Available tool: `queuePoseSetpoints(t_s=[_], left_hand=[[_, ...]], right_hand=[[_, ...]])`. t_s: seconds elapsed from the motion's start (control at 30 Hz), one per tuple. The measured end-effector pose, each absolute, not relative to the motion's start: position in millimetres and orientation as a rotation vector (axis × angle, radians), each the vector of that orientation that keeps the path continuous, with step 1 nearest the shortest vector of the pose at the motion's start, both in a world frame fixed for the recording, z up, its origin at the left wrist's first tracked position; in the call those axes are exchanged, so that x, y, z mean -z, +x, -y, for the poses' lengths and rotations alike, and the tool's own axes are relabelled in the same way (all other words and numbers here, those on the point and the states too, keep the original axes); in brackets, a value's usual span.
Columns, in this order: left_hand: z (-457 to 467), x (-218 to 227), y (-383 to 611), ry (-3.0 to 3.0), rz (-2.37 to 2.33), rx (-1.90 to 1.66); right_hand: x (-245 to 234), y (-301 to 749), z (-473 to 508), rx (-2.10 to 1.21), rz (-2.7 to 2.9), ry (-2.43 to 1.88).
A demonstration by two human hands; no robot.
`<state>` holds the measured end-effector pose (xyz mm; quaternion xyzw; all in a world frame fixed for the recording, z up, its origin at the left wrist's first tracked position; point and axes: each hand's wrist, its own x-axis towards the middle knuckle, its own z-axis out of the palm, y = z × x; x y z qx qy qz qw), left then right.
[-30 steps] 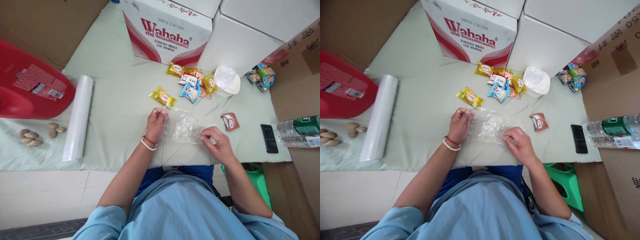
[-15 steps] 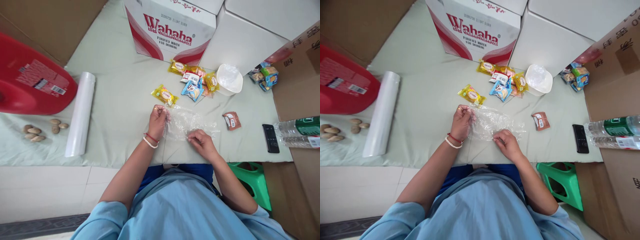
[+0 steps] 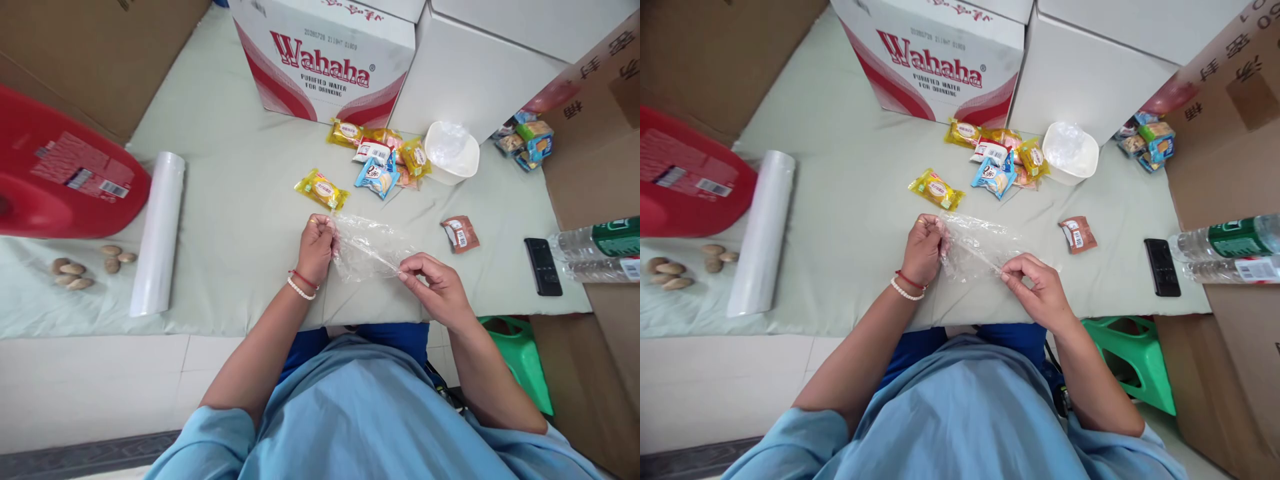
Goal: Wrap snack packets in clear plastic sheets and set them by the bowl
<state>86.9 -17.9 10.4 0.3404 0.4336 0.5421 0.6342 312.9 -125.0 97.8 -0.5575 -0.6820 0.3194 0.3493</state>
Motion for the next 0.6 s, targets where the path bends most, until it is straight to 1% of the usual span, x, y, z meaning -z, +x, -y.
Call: queuePoseSetpoints(t_s=[0.17,0.27,0.37,0.47,0.6], left_hand=[[28,-11,82,0.701,-1.035,-1.249],[33,-9,82,0.641,-1.060,-1.256],[37,-8,87,0.591,-1.091,-1.286],[42,-10,93,0.554,-1.079,-1.293],[52,-13,92,0.526,-1.025,-1.265]], right_hand=[[-84,323,131,-0.680,1.910,-1.510],[-71,319,137,-0.443,1.957,-1.520],[-57,298,142,-0.239,2.062,-1.422],[-39,271,141,-0.212,2.137,-1.300],[-26,255,127,-0.179,1.982,-1.308]])
